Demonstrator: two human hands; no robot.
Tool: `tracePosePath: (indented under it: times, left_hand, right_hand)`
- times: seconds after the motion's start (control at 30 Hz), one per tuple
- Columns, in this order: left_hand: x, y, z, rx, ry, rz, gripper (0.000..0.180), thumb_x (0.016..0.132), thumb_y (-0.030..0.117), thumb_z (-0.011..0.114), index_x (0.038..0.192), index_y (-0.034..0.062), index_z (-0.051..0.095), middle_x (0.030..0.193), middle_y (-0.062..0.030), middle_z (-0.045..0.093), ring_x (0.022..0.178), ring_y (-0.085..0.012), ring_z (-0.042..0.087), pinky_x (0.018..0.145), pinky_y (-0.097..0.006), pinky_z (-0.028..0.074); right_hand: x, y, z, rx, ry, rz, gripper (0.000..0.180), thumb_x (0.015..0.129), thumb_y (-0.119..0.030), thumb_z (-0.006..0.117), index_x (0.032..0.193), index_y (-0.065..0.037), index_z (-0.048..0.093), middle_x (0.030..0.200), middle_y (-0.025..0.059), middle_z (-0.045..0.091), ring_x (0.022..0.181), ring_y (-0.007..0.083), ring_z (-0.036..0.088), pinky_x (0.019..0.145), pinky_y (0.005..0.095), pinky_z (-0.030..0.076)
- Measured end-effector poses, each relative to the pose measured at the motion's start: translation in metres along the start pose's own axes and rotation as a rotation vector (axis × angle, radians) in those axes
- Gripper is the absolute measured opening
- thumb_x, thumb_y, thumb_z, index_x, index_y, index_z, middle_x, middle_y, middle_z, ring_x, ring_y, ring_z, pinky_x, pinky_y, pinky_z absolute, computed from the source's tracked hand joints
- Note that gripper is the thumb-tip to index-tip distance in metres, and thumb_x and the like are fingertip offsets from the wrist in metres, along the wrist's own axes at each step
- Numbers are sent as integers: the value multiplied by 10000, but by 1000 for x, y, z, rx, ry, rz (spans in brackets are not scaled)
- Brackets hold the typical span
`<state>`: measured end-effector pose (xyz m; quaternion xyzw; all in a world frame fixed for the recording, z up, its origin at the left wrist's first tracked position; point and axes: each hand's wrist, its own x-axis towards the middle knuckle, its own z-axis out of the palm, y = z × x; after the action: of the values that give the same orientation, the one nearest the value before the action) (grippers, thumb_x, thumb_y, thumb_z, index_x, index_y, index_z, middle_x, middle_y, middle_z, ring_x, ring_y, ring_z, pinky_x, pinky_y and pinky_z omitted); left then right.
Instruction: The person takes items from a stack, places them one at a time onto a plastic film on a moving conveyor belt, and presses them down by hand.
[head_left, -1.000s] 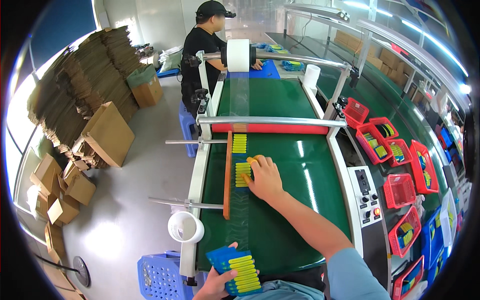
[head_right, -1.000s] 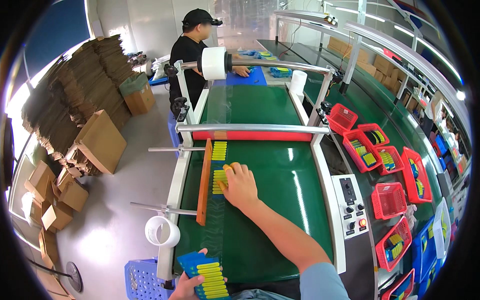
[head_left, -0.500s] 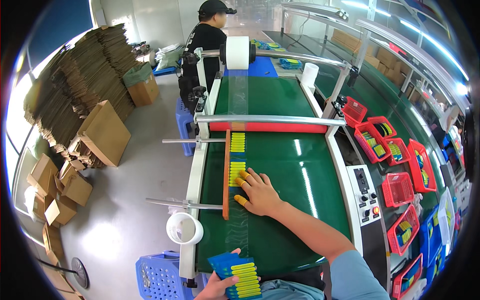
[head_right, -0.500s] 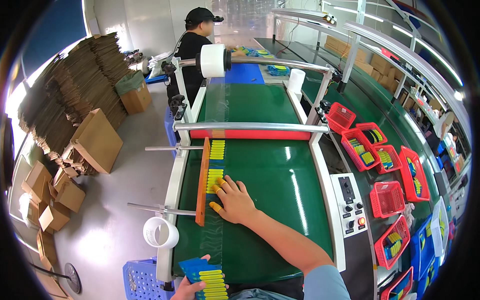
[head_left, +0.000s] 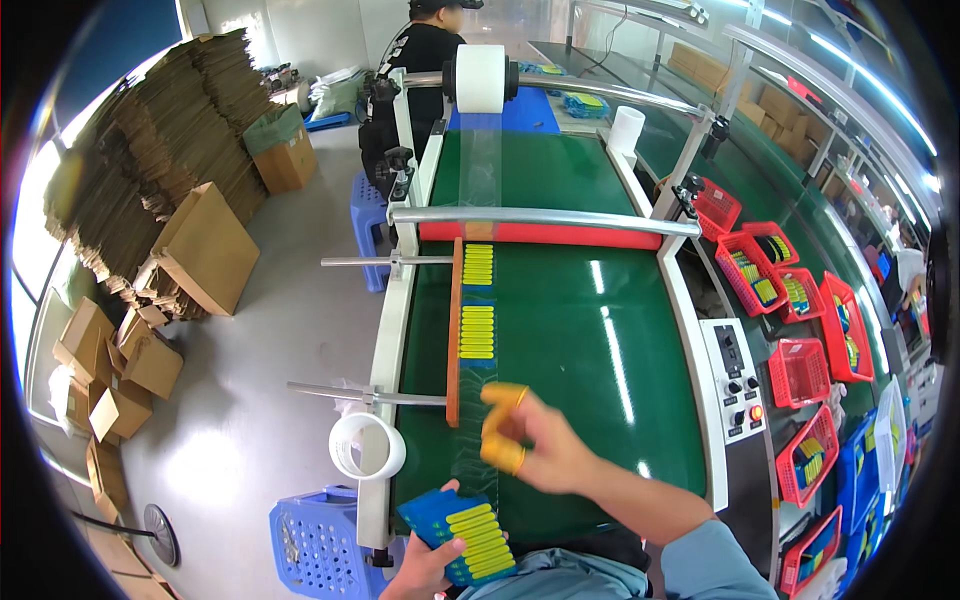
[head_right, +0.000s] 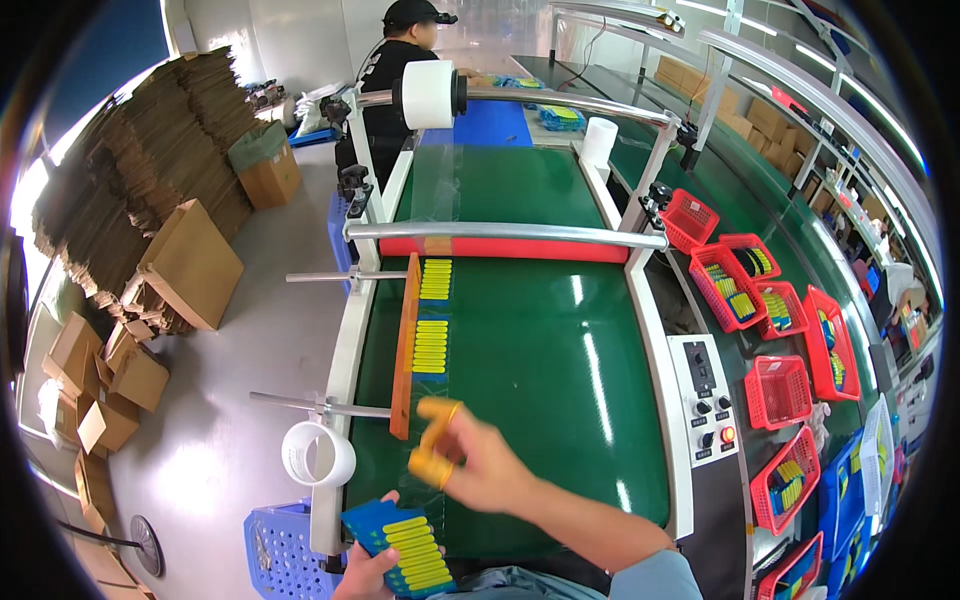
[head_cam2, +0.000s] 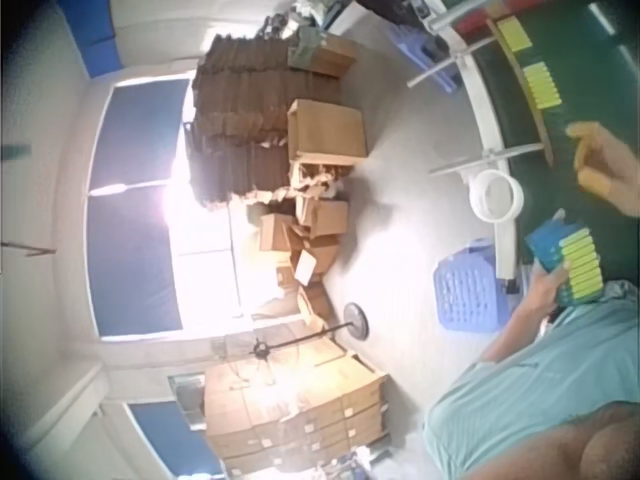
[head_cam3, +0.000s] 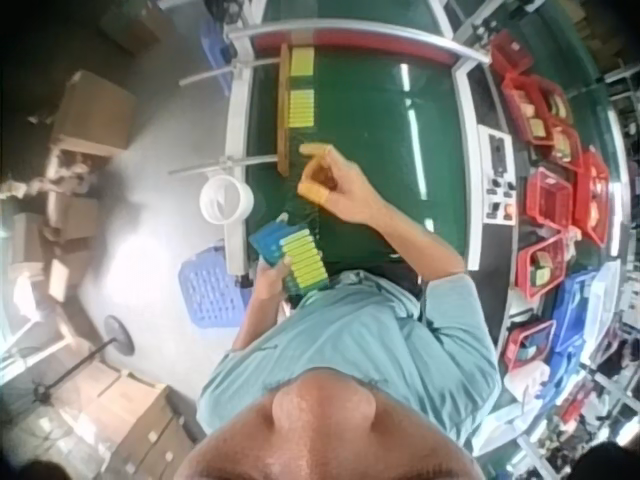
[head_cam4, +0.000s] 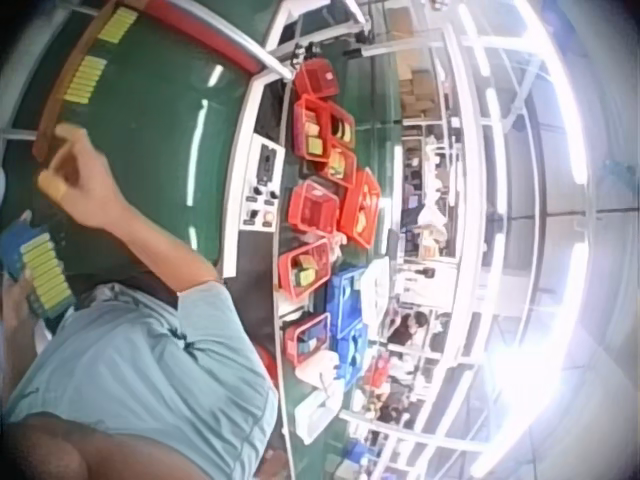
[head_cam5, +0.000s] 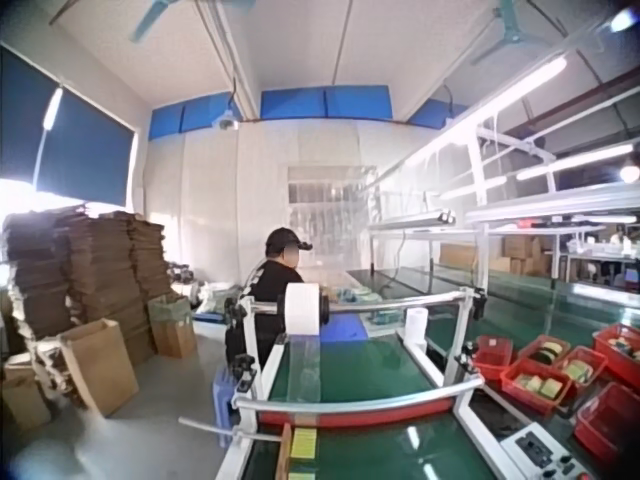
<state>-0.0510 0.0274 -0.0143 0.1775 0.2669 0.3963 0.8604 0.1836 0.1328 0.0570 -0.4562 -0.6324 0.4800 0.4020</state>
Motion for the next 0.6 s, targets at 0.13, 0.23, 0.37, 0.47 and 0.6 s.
tracePosePath:
  times: [0.13, 0.23, 0.37, 0.47, 0.6]
  left_hand:
    - [3, -1, -4, 3, 73, 112, 924, 888, 57, 740, 1607, 127, 164, 1381, -176, 566, 1257, -354, 597, 1054, -569, 474]
    - [3, 3, 2, -14, 89, 174, 918, 872, 48, 752, 1601, 108, 196, 1359, -161, 583, 1241, -309, 613, 1047, -532, 481]
    - [-3, 16, 4, -20, 0, 112, 965, 849, 74, 738, 1611, 164, 153, 1263, -240, 615, 1115, -459, 664, 942, -612, 537]
    - [-3, 8, 6, -101, -123, 59, 876, 909, 27, 676, 1608, 183, 172, 1316, -283, 586, 1162, -493, 632, 986, -641, 497]
    - [-10, -3, 11, -38, -34, -31, 913, 876, 40, 693, 1608, 190, 169, 1263, -282, 617, 1127, -507, 645, 960, -648, 512]
  right_hand:
    - [-44, -9, 22, 172, -243, 232, 698, 860, -45, 801, 1443, -45, 418, 980, 21, 630, 818, 70, 630, 697, 224, 529]
    - [-35, 20, 14, 464, 4, 155, 641, 856, 14, 775, 1408, -46, 455, 941, 25, 602, 750, 92, 634, 620, 250, 542]
    - [3, 40, -8, 321, 120, 174, 568, 860, 70, 723, 1364, -34, 482, 976, 48, 591, 734, 120, 656, 571, 270, 544]
    - [22, 43, -5, -252, 98, 77, 523, 827, 30, 735, 1307, -35, 538, 990, 67, 595, 756, 171, 670, 600, 306, 557]
    - [29, 49, -1, -910, 189, -219, 484, 794, -26, 735, 1254, -45, 587, 993, 79, 601, 854, 235, 662, 647, 356, 563]
